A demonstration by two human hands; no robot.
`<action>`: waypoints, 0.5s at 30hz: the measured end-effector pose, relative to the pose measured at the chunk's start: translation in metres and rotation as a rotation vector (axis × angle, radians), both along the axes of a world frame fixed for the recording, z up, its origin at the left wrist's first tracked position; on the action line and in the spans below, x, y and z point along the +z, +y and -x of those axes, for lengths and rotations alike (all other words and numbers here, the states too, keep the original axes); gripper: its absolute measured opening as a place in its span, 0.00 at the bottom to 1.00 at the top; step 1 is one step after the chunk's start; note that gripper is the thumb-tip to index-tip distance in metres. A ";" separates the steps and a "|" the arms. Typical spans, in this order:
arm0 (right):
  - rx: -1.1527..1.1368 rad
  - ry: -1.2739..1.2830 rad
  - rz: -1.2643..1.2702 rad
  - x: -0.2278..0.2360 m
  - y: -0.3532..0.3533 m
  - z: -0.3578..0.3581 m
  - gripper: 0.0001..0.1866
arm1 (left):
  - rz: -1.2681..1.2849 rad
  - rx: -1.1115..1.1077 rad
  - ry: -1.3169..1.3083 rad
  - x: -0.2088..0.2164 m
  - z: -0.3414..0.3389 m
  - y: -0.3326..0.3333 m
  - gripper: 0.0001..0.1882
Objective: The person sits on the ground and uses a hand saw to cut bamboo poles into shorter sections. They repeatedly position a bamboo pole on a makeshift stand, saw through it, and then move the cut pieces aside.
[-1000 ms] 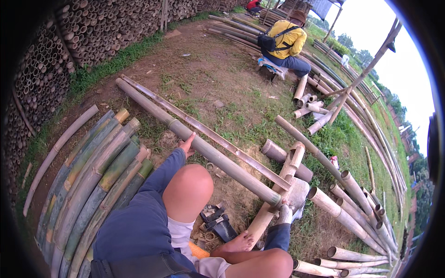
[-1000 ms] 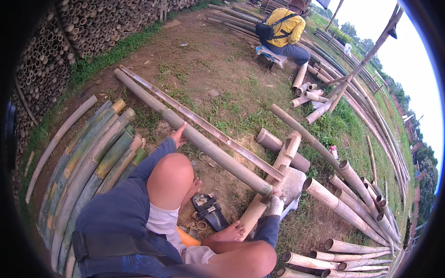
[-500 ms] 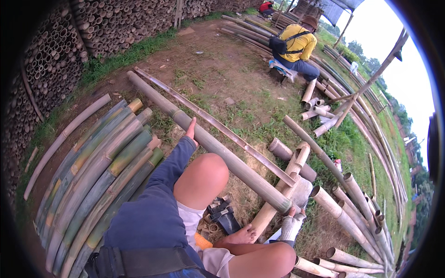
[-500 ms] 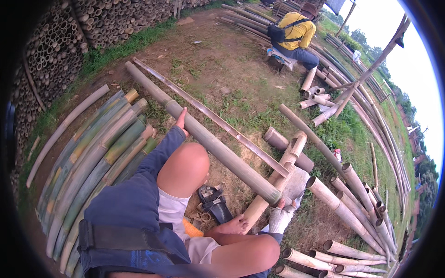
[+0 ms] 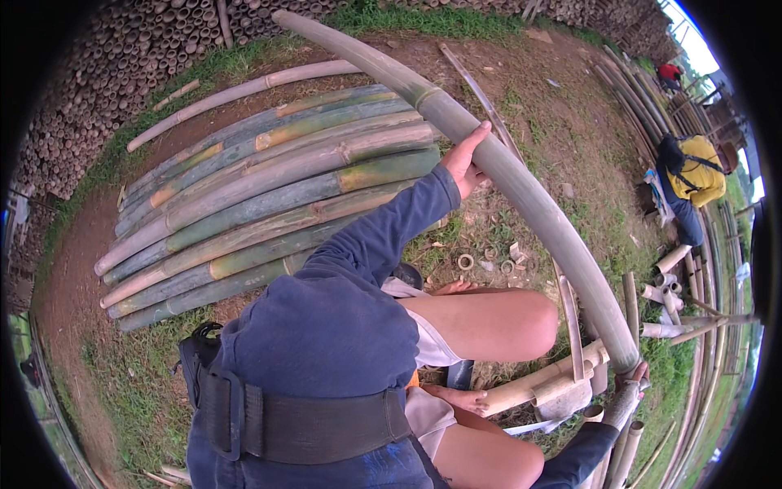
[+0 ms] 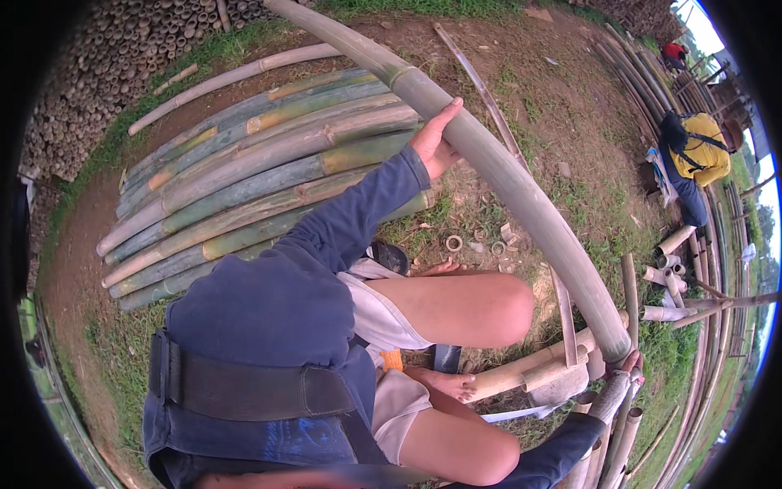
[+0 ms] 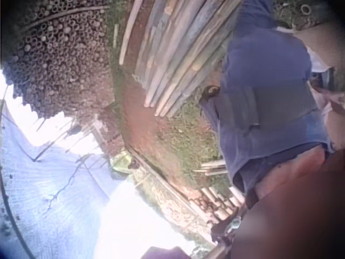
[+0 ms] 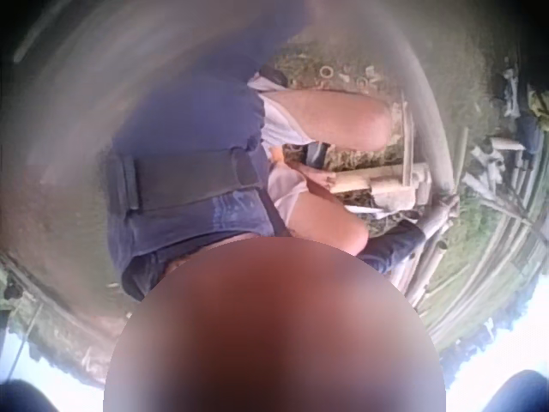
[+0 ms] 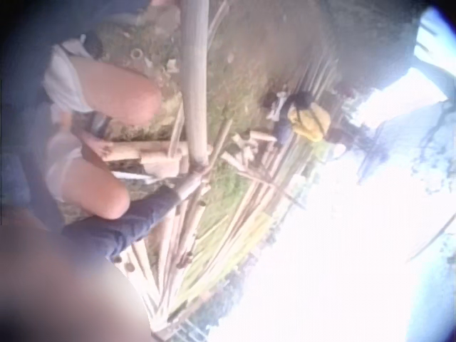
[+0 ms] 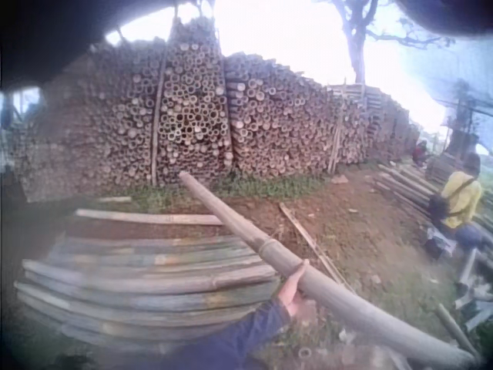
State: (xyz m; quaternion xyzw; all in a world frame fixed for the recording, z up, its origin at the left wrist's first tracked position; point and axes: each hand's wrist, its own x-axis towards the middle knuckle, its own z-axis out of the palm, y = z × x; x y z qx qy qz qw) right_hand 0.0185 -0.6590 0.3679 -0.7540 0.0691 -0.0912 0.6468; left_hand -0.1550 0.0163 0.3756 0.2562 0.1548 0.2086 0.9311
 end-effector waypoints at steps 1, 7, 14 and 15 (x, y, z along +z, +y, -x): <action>0.053 0.017 0.019 0.017 0.024 -0.019 0.40 | -0.002 0.030 0.004 0.006 0.024 0.010 0.33; 0.405 0.065 0.123 0.063 0.220 -0.085 0.40 | 0.026 0.329 0.152 -0.002 0.162 0.091 0.38; 0.856 -0.460 0.336 0.039 0.463 -0.031 0.44 | 0.197 0.660 0.349 -0.060 0.295 0.164 0.41; 0.845 -0.382 0.293 0.037 0.488 -0.010 0.44 | 0.206 0.700 0.340 -0.070 0.309 0.165 0.42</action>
